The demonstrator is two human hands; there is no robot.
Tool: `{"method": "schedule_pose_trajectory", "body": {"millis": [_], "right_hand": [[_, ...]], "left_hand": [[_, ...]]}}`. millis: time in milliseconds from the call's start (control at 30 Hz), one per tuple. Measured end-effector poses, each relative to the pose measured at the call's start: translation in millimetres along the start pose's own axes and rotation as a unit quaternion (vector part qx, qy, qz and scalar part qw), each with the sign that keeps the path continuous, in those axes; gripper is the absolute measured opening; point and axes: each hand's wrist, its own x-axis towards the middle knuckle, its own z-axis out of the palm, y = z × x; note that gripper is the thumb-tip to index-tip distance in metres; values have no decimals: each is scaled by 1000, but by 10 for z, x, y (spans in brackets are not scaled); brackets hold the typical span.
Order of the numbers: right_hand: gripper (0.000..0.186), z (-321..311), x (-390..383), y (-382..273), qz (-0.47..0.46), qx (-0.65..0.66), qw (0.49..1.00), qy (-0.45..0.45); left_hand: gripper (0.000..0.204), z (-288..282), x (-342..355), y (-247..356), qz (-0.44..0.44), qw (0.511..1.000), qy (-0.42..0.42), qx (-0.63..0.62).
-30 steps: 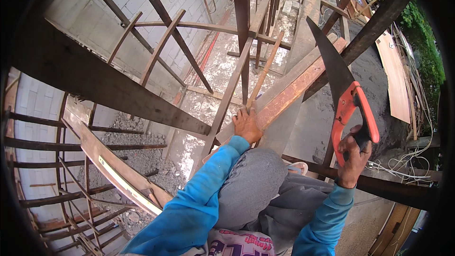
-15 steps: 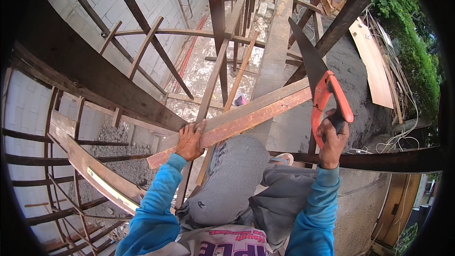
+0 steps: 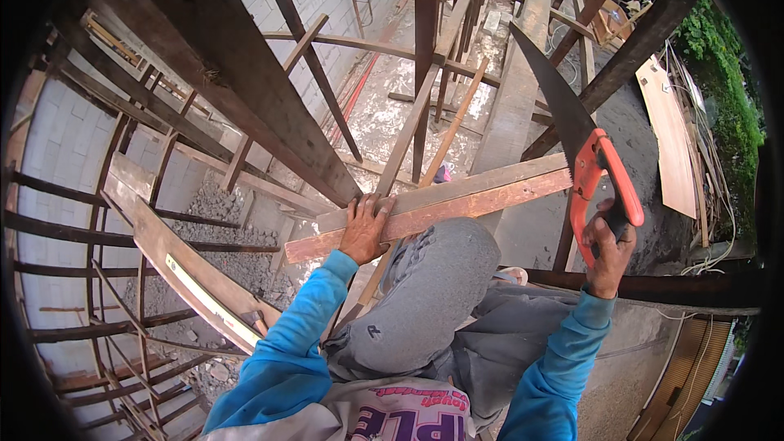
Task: The person uses a level to check wood beams, marks a beam with a pencil, and luego uses a saw to cut the beam.
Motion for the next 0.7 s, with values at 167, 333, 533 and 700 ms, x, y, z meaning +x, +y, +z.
{"method": "schedule_pose_trajectory", "body": {"millis": [167, 333, 533, 700], "right_hand": [[51, -709, -415, -337, -6, -22, 996, -82], [45, -1419, -1014, -412, -65, -96, 993, -32], [37, -644, -1111, -738, -89, -111, 977, -162], [25, 1026, -1021, -838, -150, -16, 863, -482]], "left_hand": [[82, -72, -450, 91, 12, 991, 85, -102], [45, -234, -1103, 345, 33, 953, 173, -245], [31, -574, -1599, 718, 115, 825, 227, -505], [64, -819, -1778, 1102, 101, 660, 201, -716]]}}
